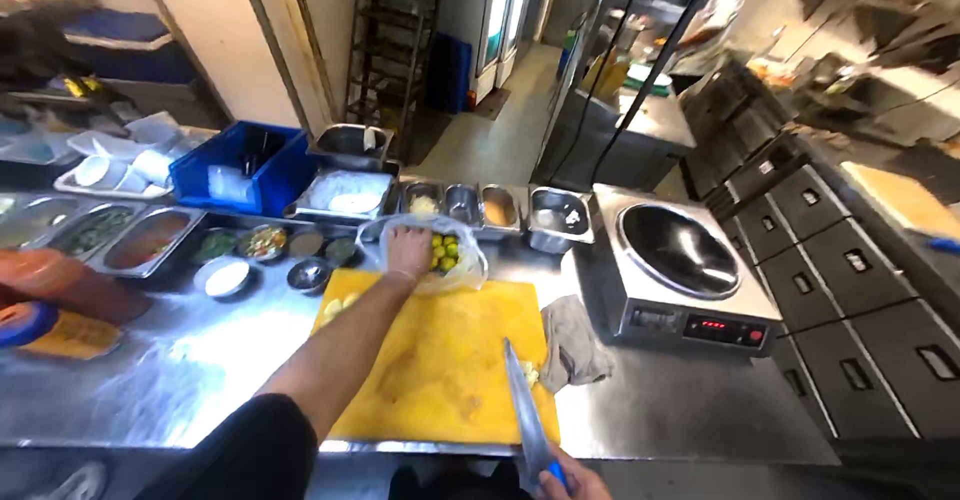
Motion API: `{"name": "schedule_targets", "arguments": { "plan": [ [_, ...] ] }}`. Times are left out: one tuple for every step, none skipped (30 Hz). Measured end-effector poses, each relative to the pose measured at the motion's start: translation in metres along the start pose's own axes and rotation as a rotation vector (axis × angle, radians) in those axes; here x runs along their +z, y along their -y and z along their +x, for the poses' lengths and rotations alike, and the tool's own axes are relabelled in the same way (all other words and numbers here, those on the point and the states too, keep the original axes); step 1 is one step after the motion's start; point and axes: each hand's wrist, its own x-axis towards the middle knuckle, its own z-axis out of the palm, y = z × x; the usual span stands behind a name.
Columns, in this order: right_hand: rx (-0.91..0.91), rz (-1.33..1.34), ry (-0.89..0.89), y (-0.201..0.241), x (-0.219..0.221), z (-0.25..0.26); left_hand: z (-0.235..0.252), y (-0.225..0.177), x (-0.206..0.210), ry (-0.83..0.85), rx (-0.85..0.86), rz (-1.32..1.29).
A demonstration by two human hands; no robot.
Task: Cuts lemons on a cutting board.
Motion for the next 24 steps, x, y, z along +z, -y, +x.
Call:
{"name": "schedule_targets", "arguments": {
  "plan": [
    [0.007, -0.006, 0.004, 0.000, 0.001, -0.001, -0.017, -0.006, -0.006, -0.045, 0.039, -0.117],
    [0.008, -0.007, 0.008, 0.000, 0.001, -0.001, -0.042, -0.014, -0.014, -0.038, 0.065, -0.246],
    [0.005, -0.006, 0.015, 0.000, 0.002, -0.001, -0.074, -0.021, -0.018, -0.007, 0.087, -0.391],
    [-0.006, -0.010, 0.028, 0.000, 0.004, -0.002, -0.109, -0.025, -0.015, 0.050, 0.101, -0.532],
    [-0.025, -0.017, 0.043, 0.000, 0.006, -0.002, -0.144, -0.027, -0.006, 0.106, 0.105, -0.640],
    [-0.044, -0.024, 0.051, 0.000, 0.010, -0.002, -0.174, -0.024, 0.008, 0.153, 0.109, -0.693],
    [-0.052, -0.033, 0.051, 0.000, 0.015, -0.002, -0.199, -0.020, 0.021, 0.169, 0.114, -0.700],
    [-0.040, -0.058, 0.054, 0.002, 0.020, -0.001, -0.217, -0.016, 0.031, 0.159, 0.124, -0.699],
    [-0.017, -0.089, 0.056, 0.004, 0.025, 0.000, -0.229, -0.011, 0.038, 0.143, 0.130, -0.700],
    [0.009, -0.124, 0.059, 0.007, 0.030, 0.002, -0.237, -0.007, 0.042, 0.148, 0.127, -0.709],
    [0.038, -0.156, 0.062, 0.009, 0.034, 0.004, -0.241, -0.003, 0.044, 0.152, 0.124, -0.723],
    [0.072, -0.176, 0.067, 0.013, 0.037, 0.005, -0.243, 0.000, 0.046, 0.156, 0.123, -0.742],
    [0.099, -0.181, 0.077, 0.016, 0.040, 0.007, -0.244, 0.002, 0.047, 0.160, 0.127, -0.759],
    [0.120, -0.168, 0.091, 0.020, 0.043, 0.009, -0.244, 0.003, 0.047, 0.162, 0.136, -0.768],
    [0.135, -0.153, 0.113, 0.024, 0.045, 0.009, -0.244, 0.003, 0.048, 0.162, 0.151, -0.770],
    [0.149, -0.155, 0.134, 0.030, 0.048, 0.009, -0.244, 0.003, 0.048, 0.158, 0.166, -0.765],
    [0.157, -0.187, 0.139, 0.036, 0.050, 0.010, -0.243, 0.003, 0.048, 0.147, 0.175, -0.766],
    [0.159, -0.247, 0.129, 0.043, 0.053, 0.011, -0.243, 0.003, 0.049, 0.136, 0.185, -0.768],
    [0.155, -0.329, 0.108, 0.048, 0.056, 0.012, -0.242, 0.004, 0.050, 0.125, 0.193, -0.770],
    [0.147, -0.414, 0.085, 0.055, 0.060, 0.013, -0.242, 0.004, 0.052, 0.118, 0.201, -0.778],
    [0.136, -0.491, 0.069, 0.063, 0.065, 0.012, -0.242, 0.005, 0.054, 0.114, 0.211, -0.791],
    [0.127, -0.559, 0.066, 0.074, 0.070, 0.010, -0.242, 0.006, 0.056, 0.104, 0.220, -0.805],
    [0.118, -0.621, 0.070, 0.085, 0.074, 0.007, -0.242, 0.006, 0.058, 0.092, 0.227, -0.822],
    [0.109, -0.672, 0.078, 0.093, 0.079, 0.006, -0.242, 0.006, 0.058, 0.080, 0.235, -0.837]
  ]
}}
